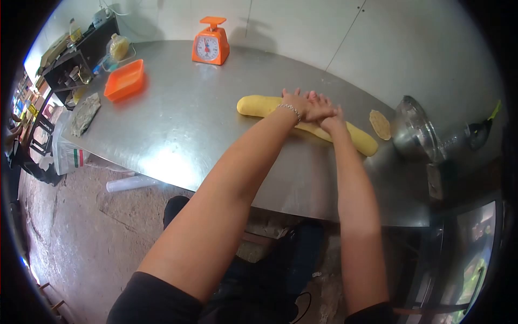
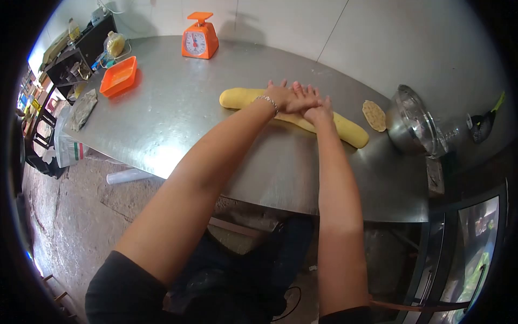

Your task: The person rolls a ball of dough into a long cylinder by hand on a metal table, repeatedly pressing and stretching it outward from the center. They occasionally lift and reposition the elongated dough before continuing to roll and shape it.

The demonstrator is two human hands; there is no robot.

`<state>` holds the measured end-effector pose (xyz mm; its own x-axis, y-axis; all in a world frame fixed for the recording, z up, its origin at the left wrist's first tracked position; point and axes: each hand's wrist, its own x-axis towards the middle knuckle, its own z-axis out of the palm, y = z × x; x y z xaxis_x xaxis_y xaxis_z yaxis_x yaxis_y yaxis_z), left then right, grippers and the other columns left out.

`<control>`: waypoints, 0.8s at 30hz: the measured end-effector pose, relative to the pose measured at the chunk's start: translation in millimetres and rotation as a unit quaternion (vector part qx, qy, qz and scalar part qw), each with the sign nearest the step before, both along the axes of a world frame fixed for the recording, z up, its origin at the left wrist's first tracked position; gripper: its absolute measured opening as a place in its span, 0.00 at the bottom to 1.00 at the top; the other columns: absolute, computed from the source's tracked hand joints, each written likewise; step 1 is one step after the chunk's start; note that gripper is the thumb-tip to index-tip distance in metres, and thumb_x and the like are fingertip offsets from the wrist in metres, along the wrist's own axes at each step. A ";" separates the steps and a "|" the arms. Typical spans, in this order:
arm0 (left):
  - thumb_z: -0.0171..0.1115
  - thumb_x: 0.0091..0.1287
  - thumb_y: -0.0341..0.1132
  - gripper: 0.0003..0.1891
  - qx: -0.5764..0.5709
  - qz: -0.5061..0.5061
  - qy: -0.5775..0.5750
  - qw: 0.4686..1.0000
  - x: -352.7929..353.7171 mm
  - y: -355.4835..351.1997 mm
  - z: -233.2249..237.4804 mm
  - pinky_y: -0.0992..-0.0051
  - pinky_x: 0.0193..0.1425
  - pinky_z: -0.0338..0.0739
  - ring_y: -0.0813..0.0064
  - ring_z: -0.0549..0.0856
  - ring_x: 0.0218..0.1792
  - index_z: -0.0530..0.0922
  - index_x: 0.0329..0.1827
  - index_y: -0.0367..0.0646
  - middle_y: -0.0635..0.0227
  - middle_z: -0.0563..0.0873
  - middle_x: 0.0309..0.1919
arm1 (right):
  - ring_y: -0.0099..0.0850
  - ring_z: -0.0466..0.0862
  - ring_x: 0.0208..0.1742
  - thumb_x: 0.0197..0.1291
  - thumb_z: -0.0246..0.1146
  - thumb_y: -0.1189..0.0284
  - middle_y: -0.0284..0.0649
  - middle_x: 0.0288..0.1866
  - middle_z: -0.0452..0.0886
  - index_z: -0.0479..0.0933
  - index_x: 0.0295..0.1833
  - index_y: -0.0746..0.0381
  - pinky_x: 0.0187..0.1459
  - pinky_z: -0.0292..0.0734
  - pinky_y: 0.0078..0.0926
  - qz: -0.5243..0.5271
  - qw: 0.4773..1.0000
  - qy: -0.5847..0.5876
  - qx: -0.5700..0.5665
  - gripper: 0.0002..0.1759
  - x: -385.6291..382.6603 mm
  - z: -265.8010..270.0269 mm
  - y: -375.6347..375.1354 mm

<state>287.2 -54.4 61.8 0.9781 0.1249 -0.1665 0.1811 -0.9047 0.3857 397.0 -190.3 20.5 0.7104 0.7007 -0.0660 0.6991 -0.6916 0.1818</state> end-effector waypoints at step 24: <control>0.53 0.76 0.81 0.59 0.130 -0.054 -0.316 0.938 -324.3 -84.2 -16.8 0.29 0.94 0.32 0.35 0.43 0.96 0.59 0.96 0.41 0.41 0.53 0.95 | 0.61 0.55 0.96 0.80 0.48 0.27 0.60 0.94 0.61 0.64 0.91 0.65 0.91 0.44 0.72 0.093 0.932 -0.075 0.341 0.57 -299.9 20.1 -200.2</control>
<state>-37.1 -138.7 44.9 0.8802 -0.0254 0.4739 -0.1080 -0.9831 0.1480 97.1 -390.4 40.6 0.5378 0.6554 0.5303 0.8204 -0.5516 -0.1504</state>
